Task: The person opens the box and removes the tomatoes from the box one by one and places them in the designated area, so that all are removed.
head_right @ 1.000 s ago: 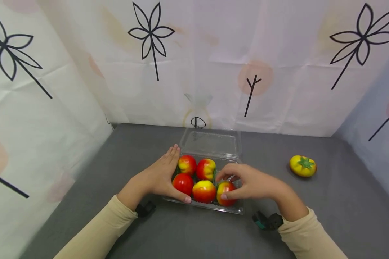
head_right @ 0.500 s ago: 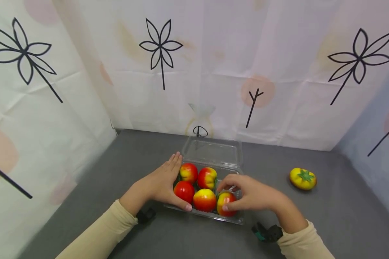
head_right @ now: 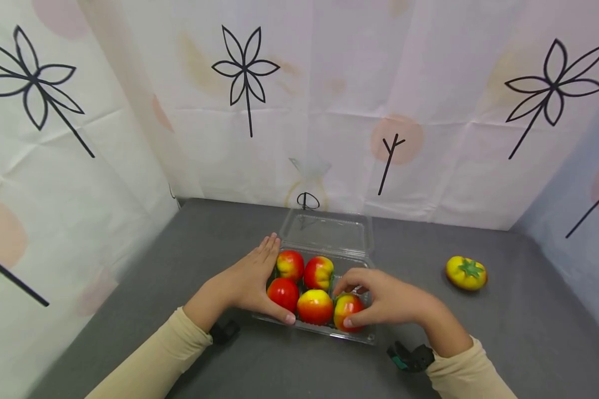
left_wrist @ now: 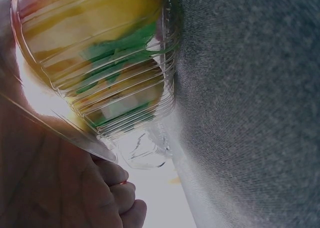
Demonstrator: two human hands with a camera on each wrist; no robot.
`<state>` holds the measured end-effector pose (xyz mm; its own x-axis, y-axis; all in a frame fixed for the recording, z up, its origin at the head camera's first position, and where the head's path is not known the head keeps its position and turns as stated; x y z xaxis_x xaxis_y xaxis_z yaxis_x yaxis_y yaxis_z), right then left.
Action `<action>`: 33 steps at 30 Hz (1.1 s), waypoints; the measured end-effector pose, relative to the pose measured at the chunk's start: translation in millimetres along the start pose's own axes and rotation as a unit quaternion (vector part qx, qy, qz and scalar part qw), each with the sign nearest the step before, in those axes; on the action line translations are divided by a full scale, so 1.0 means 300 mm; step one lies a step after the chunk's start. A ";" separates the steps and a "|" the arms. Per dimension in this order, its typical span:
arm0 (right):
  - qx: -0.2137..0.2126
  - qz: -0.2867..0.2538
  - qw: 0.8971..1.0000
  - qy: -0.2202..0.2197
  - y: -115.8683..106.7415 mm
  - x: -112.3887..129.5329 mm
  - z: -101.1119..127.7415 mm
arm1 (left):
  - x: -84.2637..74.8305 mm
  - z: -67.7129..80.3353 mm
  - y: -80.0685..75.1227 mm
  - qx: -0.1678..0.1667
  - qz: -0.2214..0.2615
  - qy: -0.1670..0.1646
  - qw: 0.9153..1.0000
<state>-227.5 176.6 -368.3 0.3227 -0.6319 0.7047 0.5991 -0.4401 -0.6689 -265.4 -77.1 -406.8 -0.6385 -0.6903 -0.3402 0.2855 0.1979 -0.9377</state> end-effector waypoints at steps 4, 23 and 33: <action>0.003 0.002 1.000 0.003 0.001 -0.004 -0.002 | 0.000 0.000 -0.001 0.001 0.001 -0.002 1.000; 0.002 0.008 1.000 0.005 -0.005 -0.002 -0.004 | 0.002 -0.005 -0.008 0.001 0.003 0.000 1.000; 0.001 0.002 1.000 0.004 -0.009 -0.001 0.002 | 0.002 -0.007 -0.008 0.001 0.002 -0.001 1.000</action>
<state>-228.8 178.3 -366.7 0.3181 -0.6388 0.7005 0.5990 -0.4373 -0.6708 -267.9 -76.7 -404.8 -0.6364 -0.6906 -0.3437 0.2901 0.1986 -0.9362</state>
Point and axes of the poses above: each hand's wrist, its own z-axis away from the middle knuckle, its own y-axis out of the palm, x = y × z, the point moved 6 cm from there along -z, towards the middle knuckle, and after that the axes turned 14 degrees about y, right-handed, at the moved point
